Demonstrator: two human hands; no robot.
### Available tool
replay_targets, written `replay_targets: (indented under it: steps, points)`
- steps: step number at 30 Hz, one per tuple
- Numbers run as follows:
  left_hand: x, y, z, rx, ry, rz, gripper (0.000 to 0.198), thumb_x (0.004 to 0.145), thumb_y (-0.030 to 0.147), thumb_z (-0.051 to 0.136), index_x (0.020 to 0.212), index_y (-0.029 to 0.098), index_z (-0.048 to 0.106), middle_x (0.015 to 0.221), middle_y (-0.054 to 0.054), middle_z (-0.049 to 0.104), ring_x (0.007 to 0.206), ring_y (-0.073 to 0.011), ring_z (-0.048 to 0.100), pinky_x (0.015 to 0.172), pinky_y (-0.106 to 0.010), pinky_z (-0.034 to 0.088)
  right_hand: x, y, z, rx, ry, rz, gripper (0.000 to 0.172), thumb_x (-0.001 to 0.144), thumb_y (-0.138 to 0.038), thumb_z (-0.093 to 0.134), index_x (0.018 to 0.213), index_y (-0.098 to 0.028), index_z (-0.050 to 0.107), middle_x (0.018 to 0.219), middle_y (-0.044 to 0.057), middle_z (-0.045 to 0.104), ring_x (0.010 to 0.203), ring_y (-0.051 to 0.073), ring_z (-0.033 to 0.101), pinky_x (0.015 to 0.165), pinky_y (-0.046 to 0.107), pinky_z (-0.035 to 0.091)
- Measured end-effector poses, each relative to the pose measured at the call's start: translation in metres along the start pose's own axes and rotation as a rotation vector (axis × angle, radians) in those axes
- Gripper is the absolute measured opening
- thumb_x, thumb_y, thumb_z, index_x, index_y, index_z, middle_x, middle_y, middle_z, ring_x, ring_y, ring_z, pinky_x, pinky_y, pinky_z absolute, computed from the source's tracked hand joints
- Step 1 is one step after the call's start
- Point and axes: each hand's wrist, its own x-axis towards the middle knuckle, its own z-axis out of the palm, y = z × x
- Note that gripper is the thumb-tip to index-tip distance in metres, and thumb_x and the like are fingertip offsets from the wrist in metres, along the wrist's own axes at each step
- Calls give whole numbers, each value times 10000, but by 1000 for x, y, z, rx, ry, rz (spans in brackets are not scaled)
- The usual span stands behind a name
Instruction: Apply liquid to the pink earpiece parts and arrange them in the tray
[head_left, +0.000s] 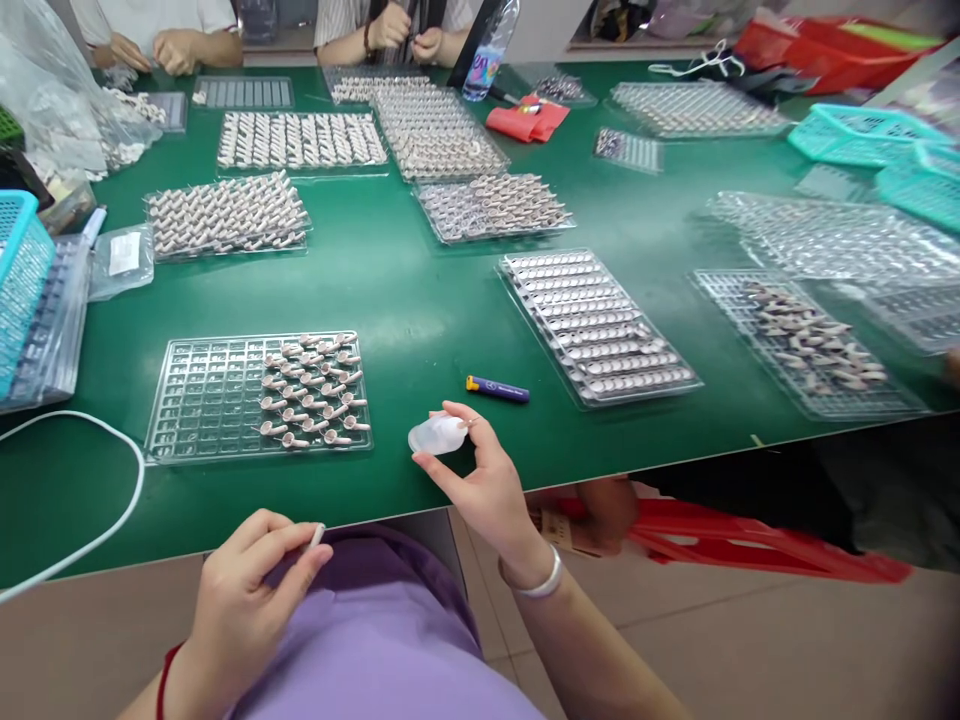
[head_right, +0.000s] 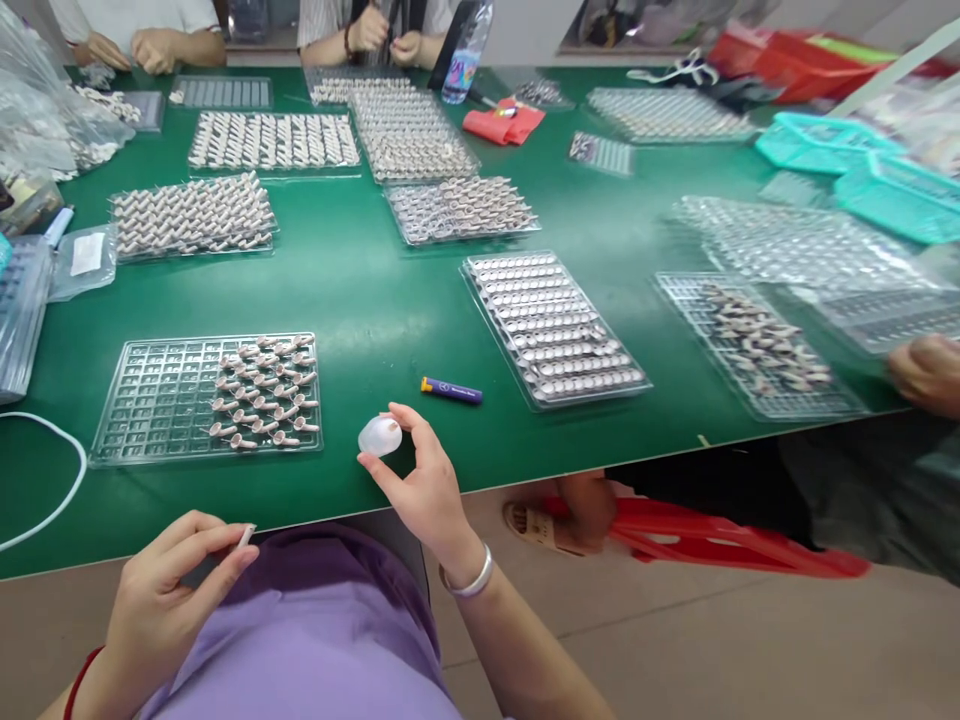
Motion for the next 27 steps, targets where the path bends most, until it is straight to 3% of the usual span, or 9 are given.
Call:
replay_targets:
  steps: [3,7,12,17,27]
  points:
    - [30,-16,-9,97,60,65,126,871,195,651,979,225,708,838,9,647,701,-94,623,649,-191,508,1,1,1,7,-4,14,567,788,-424,716,1278,-236,502,1210,96,656,1102,278,608,1010,470,450]
    - [95,-52,-27,324,207,76,94,847,276,676,876,221,745,865,-8,682,750,-136,637,683,-240,509,1,4,3,19,-7,20,575,786,-442,709,1281,-241,498,1218,100,648,1118,290,597,1016,489,437]
    - [154,-87,-34,437,143,-7,201,867,285,572,857,212,760,860,-30,707,784,-178,652,726,-282,518,1,6,6,9,3,4,574,792,-460,695,1284,-240,497,1224,99,637,1121,286,597,1006,466,453]
    - [174,-103,-29,464,72,-24,243,852,279,526,851,210,760,863,-40,723,803,-191,658,761,-289,518,3,5,7,4,16,-18,554,794,-457,691,1270,-242,505,1206,94,648,1093,279,616,991,454,469]
    - [185,-113,-26,462,28,-66,192,814,301,571,828,230,749,879,-37,747,841,-212,673,820,-309,512,3,7,8,15,18,-33,548,800,-434,694,1272,-239,496,1190,89,653,1086,272,624,991,458,477]
